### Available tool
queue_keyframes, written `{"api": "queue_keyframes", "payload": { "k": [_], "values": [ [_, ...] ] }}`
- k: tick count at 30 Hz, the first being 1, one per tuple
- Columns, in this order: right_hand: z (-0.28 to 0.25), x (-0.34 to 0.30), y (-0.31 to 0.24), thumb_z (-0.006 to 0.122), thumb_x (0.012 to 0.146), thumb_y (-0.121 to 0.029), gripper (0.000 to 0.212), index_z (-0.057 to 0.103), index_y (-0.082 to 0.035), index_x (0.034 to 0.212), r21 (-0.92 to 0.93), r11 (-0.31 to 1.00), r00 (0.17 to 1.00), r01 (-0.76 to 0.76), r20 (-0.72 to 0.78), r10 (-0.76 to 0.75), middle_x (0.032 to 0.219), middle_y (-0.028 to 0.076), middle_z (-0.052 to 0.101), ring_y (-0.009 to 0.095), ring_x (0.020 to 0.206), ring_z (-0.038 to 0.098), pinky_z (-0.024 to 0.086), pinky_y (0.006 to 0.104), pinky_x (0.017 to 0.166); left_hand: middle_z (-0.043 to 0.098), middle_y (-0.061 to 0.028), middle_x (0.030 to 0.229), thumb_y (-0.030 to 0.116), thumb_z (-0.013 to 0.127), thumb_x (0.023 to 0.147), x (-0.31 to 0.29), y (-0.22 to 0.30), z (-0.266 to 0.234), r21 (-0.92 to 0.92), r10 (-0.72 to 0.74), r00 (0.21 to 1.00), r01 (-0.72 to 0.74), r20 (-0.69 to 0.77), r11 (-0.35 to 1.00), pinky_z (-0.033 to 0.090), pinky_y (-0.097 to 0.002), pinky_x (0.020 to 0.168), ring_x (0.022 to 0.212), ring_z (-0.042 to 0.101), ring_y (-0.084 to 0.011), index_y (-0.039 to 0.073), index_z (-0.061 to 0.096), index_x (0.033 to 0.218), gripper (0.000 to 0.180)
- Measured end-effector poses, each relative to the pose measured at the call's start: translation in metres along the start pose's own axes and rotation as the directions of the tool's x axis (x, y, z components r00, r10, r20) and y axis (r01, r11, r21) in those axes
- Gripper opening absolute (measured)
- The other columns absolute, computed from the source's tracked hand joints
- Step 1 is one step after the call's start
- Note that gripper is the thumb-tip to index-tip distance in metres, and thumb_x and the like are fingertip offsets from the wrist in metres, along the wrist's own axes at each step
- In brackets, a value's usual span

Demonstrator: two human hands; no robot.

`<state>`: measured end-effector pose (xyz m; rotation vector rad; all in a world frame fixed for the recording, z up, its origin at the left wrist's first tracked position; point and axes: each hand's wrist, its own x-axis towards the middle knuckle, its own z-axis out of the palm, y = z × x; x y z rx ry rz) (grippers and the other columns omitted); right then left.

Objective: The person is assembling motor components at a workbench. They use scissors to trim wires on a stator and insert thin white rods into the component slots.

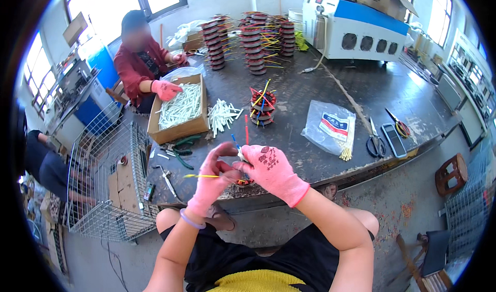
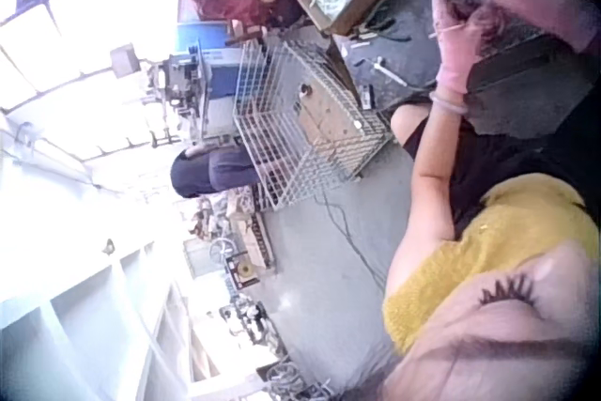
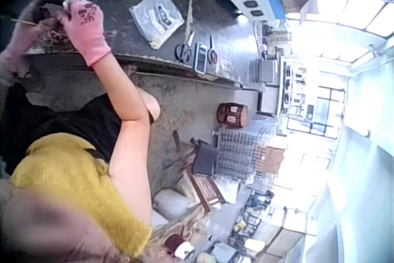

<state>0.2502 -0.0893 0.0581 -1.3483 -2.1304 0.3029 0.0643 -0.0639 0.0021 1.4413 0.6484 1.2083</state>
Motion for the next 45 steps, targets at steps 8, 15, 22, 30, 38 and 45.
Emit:
{"api": "queue_keyframes", "payload": {
  "k": [8, 15, 22, 30, 38, 45],
  "values": [
    [0.064, -0.017, 0.034, 0.065, 0.091, -0.025, 0.023, 0.058, -0.004, 0.097, -0.043, 0.995, 0.991, -0.088, 0.095, 0.092, 0.091, 0.017, 0.065, 0.036, 0.087, 0.065, 0.052, 0.0456, 0.073, 0.06, -0.0006, 0.099, -0.001, 0.063, 0.09, 0.024, 0.029, 0.015, 0.345, 0.051, 0.991, -0.091, 0.124, 0.934, 0.044, -0.0208, 0.062, 0.072, 0.054, -0.0042, -0.002, 0.072, 0.109, 0.021],
    [0.078, -0.018, 0.043, 0.066, 0.091, -0.024, 0.021, 0.06, -0.005, 0.097, 0.097, 0.991, 0.995, -0.094, 0.033, 0.091, 0.093, 0.015, 0.066, 0.036, 0.087, 0.066, 0.053, 0.0454, 0.073, 0.059, 0.0005, 0.094, 0.007, 0.06, 0.097, 0.026, 0.021, 0.024, 0.135, 0.007, 1.0, -0.006, -0.006, 0.991, 0.043, -0.0205, 0.061, 0.067, 0.053, -0.0045, -0.003, 0.071, 0.105, 0.016],
    [0.085, -0.023, 0.048, 0.067, 0.09, -0.028, 0.025, 0.061, -0.005, 0.096, -0.041, 0.986, 0.985, -0.162, 0.051, 0.164, 0.088, 0.016, 0.066, 0.037, 0.084, 0.066, 0.052, 0.0457, 0.071, 0.06, -0.0007, 0.092, 0.005, 0.059, 0.097, 0.031, 0.02, 0.021, 0.135, 0.061, 0.998, -0.063, 0.013, 0.989, 0.045, -0.0219, 0.063, 0.069, 0.057, -0.0072, -0.004, 0.07, 0.108, 0.017],
    [0.079, -0.025, 0.059, 0.066, 0.09, -0.023, 0.022, 0.062, -0.004, 0.1, 0.198, 0.961, 0.981, -0.191, 0.072, 0.18, 0.081, 0.02, 0.065, 0.04, 0.081, 0.065, 0.051, 0.0473, 0.069, 0.062, -0.001, 0.093, 0.003, 0.059, 0.096, 0.031, 0.012, 0.024, 0.134, -0.018, 0.999, 0.014, 0.031, 0.991, 0.048, -0.0216, 0.069, 0.078, 0.059, -0.0069, -0.004, 0.069, 0.107, 0.017],
    [0.119, -0.035, 0.054, 0.065, 0.089, -0.019, 0.018, 0.056, -0.004, 0.094, -0.031, 0.986, 0.986, -0.165, -0.047, 0.163, 0.088, 0.016, 0.065, 0.036, 0.084, 0.066, 0.053, 0.046, 0.071, 0.063, -0.0057, 0.092, -0.009, 0.049, 0.087, 0.032, 0.0, 0.025, 0.138, 0.068, 0.998, -0.066, -0.005, 0.988, 0.05, -0.025, 0.065, 0.071, 0.061, -0.0102, -0.004, 0.069, 0.102, 0.025],
    [0.08, -0.027, 0.056, 0.066, 0.09, -0.015, 0.023, 0.057, 0.001, 0.104, 0.28, 0.9, 0.938, -0.334, 0.195, 0.288, 0.093, 0.018, 0.068, 0.029, 0.08, 0.068, 0.053, 0.0392, 0.07, 0.064, -0.0055, 0.096, 0.0, 0.062, 0.091, 0.036, 0.012, 0.011, 0.081, -0.062, 0.998, 0.064, -0.025, 0.995, 0.05, -0.0248, 0.067, 0.079, 0.062, -0.0097, -0.001, 0.068, 0.105, 0.016]
  ]
}}
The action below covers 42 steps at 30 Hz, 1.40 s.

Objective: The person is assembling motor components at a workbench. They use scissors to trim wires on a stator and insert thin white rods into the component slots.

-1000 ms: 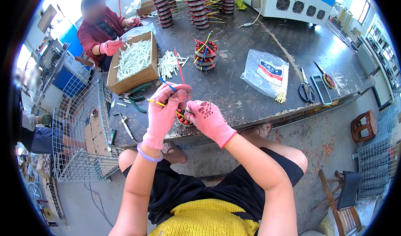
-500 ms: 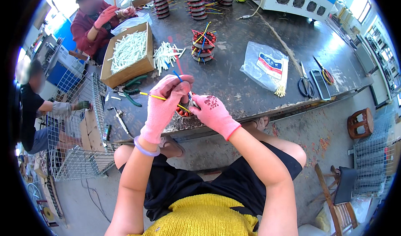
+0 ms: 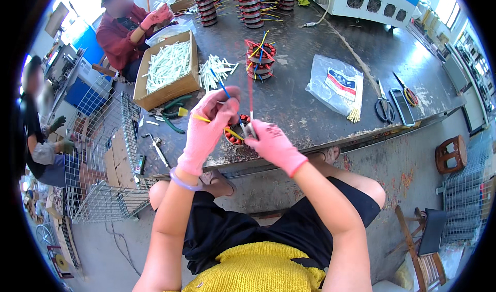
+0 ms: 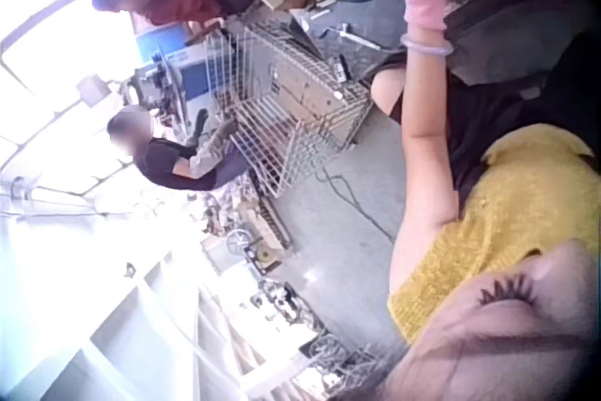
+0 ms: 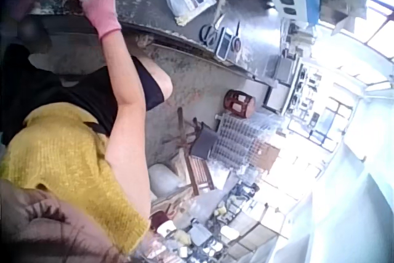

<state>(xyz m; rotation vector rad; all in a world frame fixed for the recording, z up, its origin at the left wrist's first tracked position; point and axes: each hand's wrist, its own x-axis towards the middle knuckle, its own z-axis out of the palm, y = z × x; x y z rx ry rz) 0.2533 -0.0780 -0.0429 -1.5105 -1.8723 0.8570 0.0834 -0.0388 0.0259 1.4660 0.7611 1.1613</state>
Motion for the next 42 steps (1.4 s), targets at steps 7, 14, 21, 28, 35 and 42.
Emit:
{"api": "queue_keyframes", "payload": {
  "k": [7, 14, 21, 28, 35, 42],
  "values": [
    [-0.07, -0.041, -0.066, 0.063, 0.098, -0.015, 0.02, 0.066, -0.002, 0.113, 0.676, 0.734, 0.987, -0.074, -0.058, 0.152, 0.088, 0.0, 0.066, 0.007, 0.073, 0.056, 0.047, 0.0235, 0.066, 0.063, -0.0081, 0.103, 0.01, 0.074, 0.087, -0.029, -0.004, -0.026, 0.469, 0.296, 0.947, -0.32, 0.126, 0.823, 0.051, -0.0289, 0.067, 0.076, 0.062, -0.0134, 0.003, 0.069, 0.106, 0.022],
    [-0.093, -0.028, -0.144, 0.064, 0.097, -0.01, 0.016, 0.068, 0.001, 0.108, 0.629, 0.753, 0.973, 0.191, -0.223, -0.061, 0.091, 0.0, 0.066, 0.003, 0.079, 0.056, 0.048, 0.022, 0.069, 0.066, -0.0085, 0.092, 0.012, 0.066, 0.091, -0.035, 0.007, -0.018, 0.505, 0.326, 0.905, -0.423, 0.273, 0.752, 0.05, -0.0349, 0.064, 0.071, 0.064, -0.0265, 0.005, 0.067, 0.103, 0.014],
    [-0.089, -0.016, -0.162, 0.067, 0.092, -0.011, 0.012, 0.065, 0.0, 0.096, 0.266, 0.888, 0.894, 0.375, -0.356, -0.271, 0.073, 0.011, 0.063, 0.015, 0.062, 0.058, 0.047, 0.0316, 0.059, 0.065, -0.0105, 0.094, 0.009, 0.062, 0.092, -0.039, 0.007, -0.018, 0.511, 0.151, 0.957, -0.262, 0.249, 0.819, 0.052, -0.0394, 0.073, 0.086, 0.066, -0.0321, 0.006, 0.066, 0.101, 0.011],
    [-0.091, -0.013, -0.163, 0.064, 0.095, -0.008, 0.009, 0.065, 0.001, 0.096, -0.026, 0.921, 0.881, 0.389, -0.281, -0.381, 0.078, 0.004, 0.064, 0.007, 0.069, 0.058, 0.048, 0.0258, 0.063, 0.064, -0.0108, 0.093, 0.008, 0.062, 0.091, -0.042, 0.01, -0.015, 0.493, 0.178, 0.953, -0.282, 0.247, 0.823, 0.052, -0.0404, 0.073, 0.085, 0.065, -0.0339, 0.006, 0.064, 0.098, 0.008],
    [-0.076, -0.015, -0.157, 0.069, 0.09, -0.015, 0.017, 0.064, 0.001, 0.092, -0.227, 0.871, 0.854, 0.437, -0.201, -0.48, 0.079, 0.016, 0.064, 0.028, 0.071, 0.065, 0.051, 0.0359, 0.066, 0.063, -0.0161, 0.092, 0.014, 0.069, 0.09, -0.04, 0.003, -0.018, 0.529, 0.3, 0.923, -0.385, 0.241, 0.756, 0.051, -0.0412, 0.073, 0.082, 0.063, -0.0369, 0.002, 0.062, 0.105, 0.02],
    [-0.04, -0.01, -0.098, 0.065, 0.092, -0.029, 0.025, 0.06, -0.006, 0.087, -0.228, 0.928, 0.913, 0.294, -0.221, -0.343, 0.08, 0.015, 0.063, 0.036, 0.077, 0.065, 0.05, 0.0435, 0.063, 0.059, -0.0044, 0.116, 0.012, 0.082, 0.078, -0.039, 0.007, -0.029, 0.089, 0.125, 0.978, -0.141, 0.168, 0.986, 0.051, -0.0245, 0.066, 0.075, 0.059, -0.0083, 0.002, 0.053, 0.137, 0.066]
  ]
}}
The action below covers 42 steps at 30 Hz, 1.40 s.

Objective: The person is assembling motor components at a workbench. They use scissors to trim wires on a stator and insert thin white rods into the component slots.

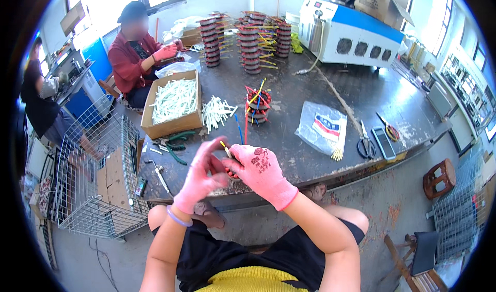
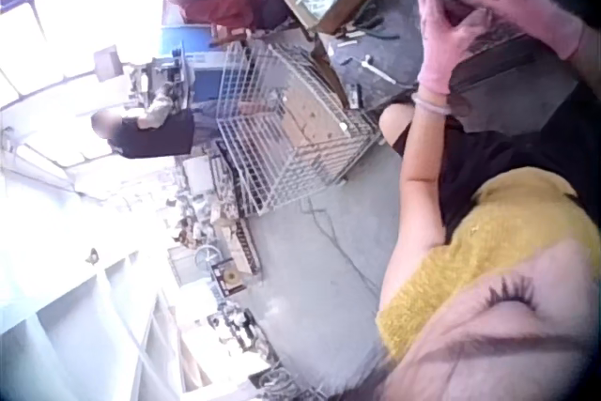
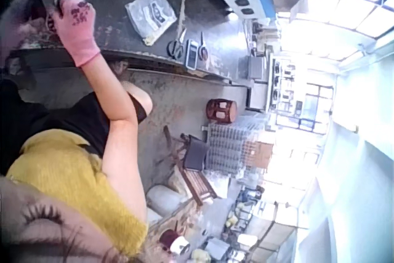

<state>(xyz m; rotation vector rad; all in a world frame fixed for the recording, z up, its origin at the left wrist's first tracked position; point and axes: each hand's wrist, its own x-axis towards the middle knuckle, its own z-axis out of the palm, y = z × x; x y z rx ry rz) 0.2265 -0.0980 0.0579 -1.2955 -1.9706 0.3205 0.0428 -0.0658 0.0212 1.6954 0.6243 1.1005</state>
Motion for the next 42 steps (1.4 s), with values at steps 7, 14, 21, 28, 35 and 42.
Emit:
{"api": "queue_keyframes", "payload": {
  "k": [7, 14, 21, 28, 35, 42],
  "values": [
    [0.075, -0.037, 0.055, 0.069, 0.088, -0.031, 0.029, 0.056, -0.006, 0.08, -0.122, 0.984, 0.992, -0.127, -0.013, 0.126, 0.078, 0.015, 0.063, 0.035, 0.074, 0.066, 0.051, 0.0441, 0.062, 0.061, -0.0062, 0.103, 0.005, 0.057, 0.096, 0.026, 0.015, 0.011, 0.32, 0.114, 0.993, -0.121, 0.042, 0.94, 0.045, -0.0216, 0.06, 0.07, 0.056, -0.0068, -0.004, 0.068, 0.104, 0.017],
    [0.066, -0.068, 0.07, 0.079, 0.081, -0.031, 0.041, 0.066, -0.006, 0.112, 0.283, 0.885, 0.929, -0.37, 0.095, 0.358, 0.087, 0.01, 0.068, 0.021, 0.077, 0.067, 0.053, 0.0327, 0.071, 0.058, -0.0066, 0.113, 0.012, 0.071, 0.087, 0.01, -0.019, 0.001, 0.044, -0.044, 0.984, 0.052, -0.173, 0.998, 0.048, -0.0233, 0.064, 0.074, 0.058, -0.0104, -0.002, 0.058, 0.116, 0.034],
    [0.071, -0.05, 0.118, 0.081, 0.072, -0.026, 0.063, 0.057, -0.01, 0.128, 0.014, 0.999, 0.997, 0.039, -0.067, -0.038, 0.136, 0.012, 0.055, 0.031, 0.106, 0.064, 0.052, 0.0394, 0.086, 0.052, -0.0151, 0.14, 0.024, 0.083, 0.075, -0.011, -0.088, 0.024, 0.823, 0.047, 0.994, -0.106, 0.096, 0.558, 0.037, -0.0485, 0.111, 0.133, 0.044, -0.0424, 0.007, 0.07, 0.107, 0.038],
    [0.076, -0.048, 0.126, 0.08, 0.072, -0.03, 0.047, 0.063, -0.013, 0.112, 0.13, 0.988, 0.991, -0.082, 0.118, 0.066, 0.142, 0.004, 0.051, 0.031, 0.119, 0.056, 0.046, 0.0467, 0.097, 0.056, -0.0121, 0.139, 0.005, 0.07, 0.082, -0.01, -0.088, 0.019, 0.442, -0.247, 0.96, 0.28, -0.132, 0.852, 0.045, -0.0362, 0.103, 0.126, 0.054, -0.0256, 0.003, 0.072, 0.098, 0.016],
    [0.085, -0.045, 0.137, 0.082, 0.069, -0.029, 0.047, 0.064, -0.012, 0.109, 0.196, 0.98, 0.999, 0.027, 0.033, -0.034, 0.136, 0.006, 0.055, 0.031, 0.115, 0.059, 0.049, 0.0453, 0.093, 0.06, -0.0097, 0.107, 0.012, 0.072, 0.084, 0.025, -0.098, -0.003, 0.801, -0.174, 0.983, 0.059, 0.057, 0.596, 0.051, -0.0382, 0.08, 0.097, 0.06, -0.0291, 0.004, 0.07, 0.091, 0.012],
    [0.087, -0.049, 0.142, 0.081, 0.071, -0.031, 0.05, 0.062, -0.014, 0.114, 0.184, 0.983, 0.999, 0.014, 0.028, -0.019, 0.138, 0.004, 0.053, 0.031, 0.117, 0.057, 0.047, 0.0458, 0.095, 0.059, -0.0088, 0.121, 0.01, 0.075, 0.082, 0.022, -0.075, -0.003, 0.567, -0.284, 0.958, 0.211, 0.043, 0.797, 0.047, -0.0365, 0.095, 0.111, 0.058, -0.0242, 0.001, 0.071, 0.101, 0.021]
  ]
}}
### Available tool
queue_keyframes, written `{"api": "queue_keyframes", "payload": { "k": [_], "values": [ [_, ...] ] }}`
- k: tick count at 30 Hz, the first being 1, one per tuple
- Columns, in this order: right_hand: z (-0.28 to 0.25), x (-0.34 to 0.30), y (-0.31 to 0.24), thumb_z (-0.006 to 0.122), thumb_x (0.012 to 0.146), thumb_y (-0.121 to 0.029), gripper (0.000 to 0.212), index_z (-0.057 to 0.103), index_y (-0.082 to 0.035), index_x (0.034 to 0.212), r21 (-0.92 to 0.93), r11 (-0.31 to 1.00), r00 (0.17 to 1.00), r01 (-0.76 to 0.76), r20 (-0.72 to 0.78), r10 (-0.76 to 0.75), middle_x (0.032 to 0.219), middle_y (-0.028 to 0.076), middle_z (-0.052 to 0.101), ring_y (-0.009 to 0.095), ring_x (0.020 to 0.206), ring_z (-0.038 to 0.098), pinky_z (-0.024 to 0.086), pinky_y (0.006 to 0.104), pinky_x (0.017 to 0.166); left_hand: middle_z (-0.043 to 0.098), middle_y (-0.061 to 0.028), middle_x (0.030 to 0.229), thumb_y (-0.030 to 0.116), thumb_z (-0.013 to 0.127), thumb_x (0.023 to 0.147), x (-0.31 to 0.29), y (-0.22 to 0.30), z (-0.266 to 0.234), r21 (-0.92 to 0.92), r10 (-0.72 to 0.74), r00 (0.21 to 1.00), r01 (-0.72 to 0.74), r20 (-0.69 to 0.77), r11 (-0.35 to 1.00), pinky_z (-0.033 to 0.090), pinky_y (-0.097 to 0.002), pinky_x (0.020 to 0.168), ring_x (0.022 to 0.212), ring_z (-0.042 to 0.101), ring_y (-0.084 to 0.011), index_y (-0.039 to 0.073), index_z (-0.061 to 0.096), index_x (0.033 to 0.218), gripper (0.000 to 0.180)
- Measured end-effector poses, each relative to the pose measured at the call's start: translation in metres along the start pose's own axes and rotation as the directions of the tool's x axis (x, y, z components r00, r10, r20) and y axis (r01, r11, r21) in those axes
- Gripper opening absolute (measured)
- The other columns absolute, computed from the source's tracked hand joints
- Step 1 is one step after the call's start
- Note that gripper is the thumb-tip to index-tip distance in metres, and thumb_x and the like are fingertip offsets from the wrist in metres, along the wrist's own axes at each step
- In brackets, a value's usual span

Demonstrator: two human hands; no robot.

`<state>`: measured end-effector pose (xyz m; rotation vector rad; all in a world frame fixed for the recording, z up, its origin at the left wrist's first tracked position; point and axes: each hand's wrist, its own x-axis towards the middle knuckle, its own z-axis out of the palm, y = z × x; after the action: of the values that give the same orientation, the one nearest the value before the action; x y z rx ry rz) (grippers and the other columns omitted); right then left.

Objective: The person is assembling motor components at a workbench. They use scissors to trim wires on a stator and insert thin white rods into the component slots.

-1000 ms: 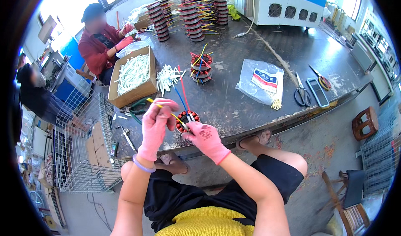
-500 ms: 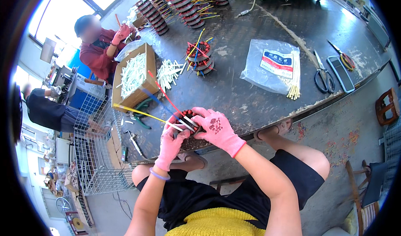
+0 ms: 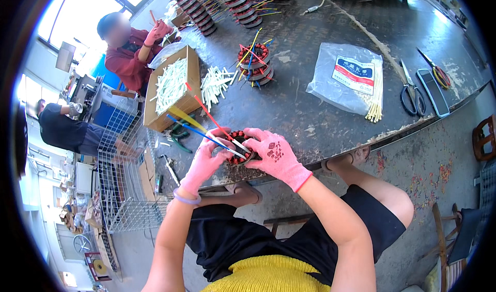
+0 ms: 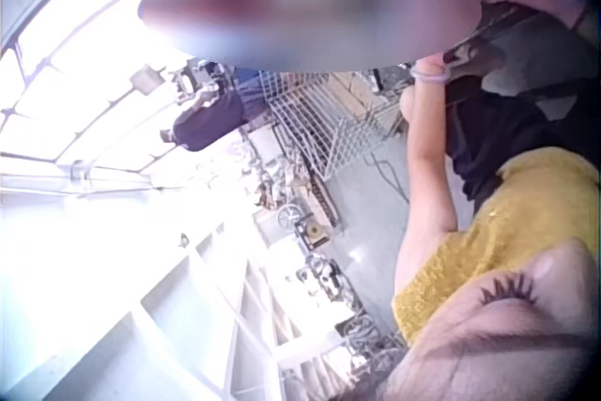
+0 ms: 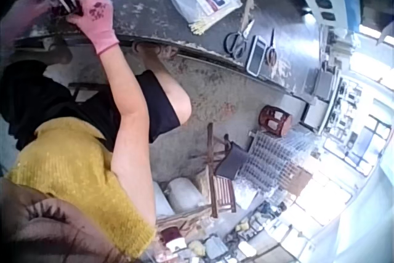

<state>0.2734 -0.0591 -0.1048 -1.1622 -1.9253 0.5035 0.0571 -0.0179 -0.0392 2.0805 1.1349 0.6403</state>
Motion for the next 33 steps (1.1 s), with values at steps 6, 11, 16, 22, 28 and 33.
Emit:
{"api": "queue_keyframes", "payload": {
  "k": [6, 11, 16, 22, 28, 33],
  "values": [
    [0.0, 0.001, -0.002, 0.081, 0.072, -0.031, 0.051, 0.062, -0.015, 0.116, 0.013, 1.0, 1.0, -0.001, 0.016, 0.001, 0.138, 0.004, 0.054, 0.031, 0.117, 0.057, 0.047, 0.0458, 0.096, 0.064, -0.0107, 0.114, 0.009, 0.078, 0.077, -0.001, 0.008, -0.007, 0.319, 0.054, 0.992, -0.087, 0.112, 0.944, 0.051, -0.0385, 0.092, 0.112, 0.057, -0.0276, 0.004, 0.075, 0.091, 0.015],
    [0.002, -0.001, 0.0, 0.081, 0.072, -0.03, 0.051, 0.061, -0.016, 0.117, 0.001, 1.0, 1.0, 0.022, 0.003, -0.022, 0.14, 0.005, 0.053, 0.031, 0.118, 0.057, 0.047, 0.0458, 0.097, 0.064, -0.0107, 0.117, 0.012, 0.079, 0.077, -0.01, 0.0, -0.005, 0.283, 0.091, 0.994, -0.105, 0.064, 0.953, 0.046, -0.04, 0.097, 0.113, 0.055, -0.0288, 0.007, 0.076, 0.094, 0.018],
    [0.001, 0.0, -0.002, 0.08, 0.073, -0.029, 0.053, 0.06, -0.016, 0.121, 0.001, 1.0, 1.0, 0.028, 0.01, -0.028, 0.14, 0.005, 0.053, 0.031, 0.119, 0.057, 0.048, 0.0463, 0.097, 0.064, -0.0073, 0.111, 0.021, 0.079, 0.076, -0.026, -0.003, 0.023, 0.286, 0.183, 0.975, -0.14, -0.129, 0.948, 0.044, -0.047, 0.098, 0.112, 0.056, -0.031, 0.01, 0.074, 0.086, 0.016],
    [0.0, -0.002, -0.004, 0.079, 0.074, -0.029, 0.057, 0.057, -0.017, 0.125, -0.086, 0.996, 0.999, 0.024, 0.027, -0.022, 0.141, 0.003, 0.052, 0.031, 0.119, 0.057, 0.049, 0.0462, 0.095, 0.069, -0.0051, 0.1, 0.027, 0.08, 0.078, -0.029, -0.007, 0.028, 0.271, 0.338, 0.926, -0.287, -0.166, 0.919, 0.04, -0.0496, 0.108, 0.102, 0.064, -0.0285, 0.011, 0.07, 0.095, 0.025],
    [-0.002, -0.001, -0.005, 0.08, 0.073, -0.029, 0.059, 0.057, -0.017, 0.126, -0.114, 0.992, 0.998, 0.052, 0.03, -0.049, 0.142, 0.003, 0.051, 0.031, 0.118, 0.057, 0.048, 0.0456, 0.096, 0.071, -0.0082, 0.107, 0.014, 0.077, 0.08, -0.011, -0.006, -0.004, 0.246, 0.298, 0.954, -0.299, 0.042, 0.922, 0.044, -0.0424, 0.103, 0.112, 0.06, -0.0329, 0.008, 0.073, 0.096, 0.018],
    [0.001, -0.002, -0.003, 0.08, 0.073, -0.029, 0.058, 0.058, -0.016, 0.126, -0.113, 0.992, 0.998, 0.055, 0.027, -0.052, 0.143, 0.003, 0.051, 0.031, 0.117, 0.057, 0.048, 0.0455, 0.096, 0.069, -0.0053, 0.101, 0.015, 0.079, 0.078, -0.013, -0.015, 0.003, 0.139, 0.305, 0.949, -0.313, 0.076, 0.939, 0.047, -0.0434, 0.096, 0.105, 0.062, -0.0298, 0.009, 0.072, 0.092, 0.016]
  ]
}}
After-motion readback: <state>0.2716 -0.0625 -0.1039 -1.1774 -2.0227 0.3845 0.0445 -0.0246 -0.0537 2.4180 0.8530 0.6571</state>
